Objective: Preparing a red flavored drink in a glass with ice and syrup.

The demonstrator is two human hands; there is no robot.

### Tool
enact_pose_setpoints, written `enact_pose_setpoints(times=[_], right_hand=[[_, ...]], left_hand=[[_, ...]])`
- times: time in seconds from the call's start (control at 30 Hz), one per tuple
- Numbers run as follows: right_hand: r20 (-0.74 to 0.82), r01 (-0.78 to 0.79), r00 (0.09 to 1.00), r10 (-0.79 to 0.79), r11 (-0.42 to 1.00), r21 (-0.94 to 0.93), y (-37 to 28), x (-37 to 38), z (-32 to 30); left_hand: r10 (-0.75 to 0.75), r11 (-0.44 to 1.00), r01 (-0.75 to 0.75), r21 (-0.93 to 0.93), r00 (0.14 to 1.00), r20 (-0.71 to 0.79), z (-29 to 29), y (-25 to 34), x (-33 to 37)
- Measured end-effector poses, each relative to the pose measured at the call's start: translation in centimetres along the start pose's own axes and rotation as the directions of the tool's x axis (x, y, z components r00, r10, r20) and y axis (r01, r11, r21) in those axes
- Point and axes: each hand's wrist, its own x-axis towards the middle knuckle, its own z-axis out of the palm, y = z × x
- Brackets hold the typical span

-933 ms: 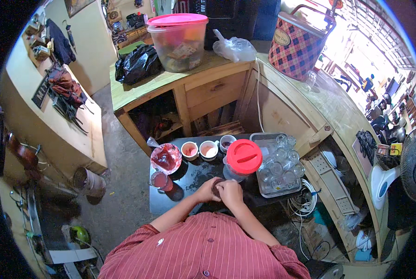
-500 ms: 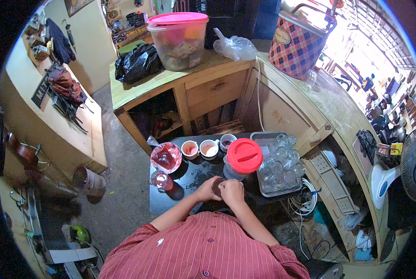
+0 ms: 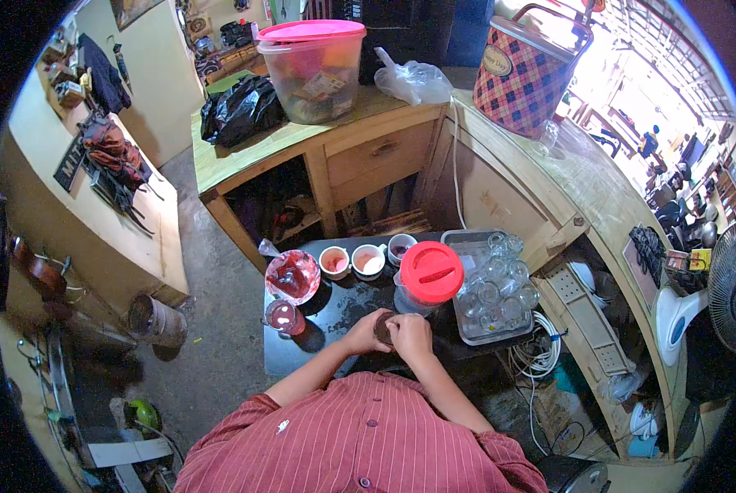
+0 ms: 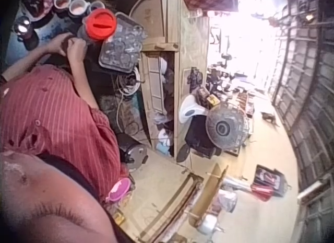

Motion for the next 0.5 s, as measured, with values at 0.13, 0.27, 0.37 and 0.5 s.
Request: enact_pose_setpoints(times=[0.13, 0.27, 0.37, 0.5], right_hand=[[-0.174, 0.079, 0.980, -0.100, 0.989, -0.123, -0.8, -0.1, -0.2], [-0.039, 0.056, 0.997, -0.061, 0.989, -0.139, -0.7, -0.2, -0.3], [-0.100, 0.066, 0.991, -0.087, 0.979, -0.193, -0.8, -0.2, -0.4], [0.065, 0.092, 0.993, -0.096, 0.994, 0.065, 0.2, 0.0, -0.2]], left_hand=[[0.010, 1.000, -0.011, -0.016, 1.000, -0.021, 0.0, 0.1, -0.2], [0.012, 0.999, -0.012, -0.042, 1.000, -0.007, -0.2, 0.4, -0.1], [-0.023, 0.999, 0.023, -0.047, 1.000, -0.017, -0.2, 0.7, -0.2], [0.005, 1.000, -0.005, 0.003, 1.000, -0.018, -0.1, 0.8, -0.1]])
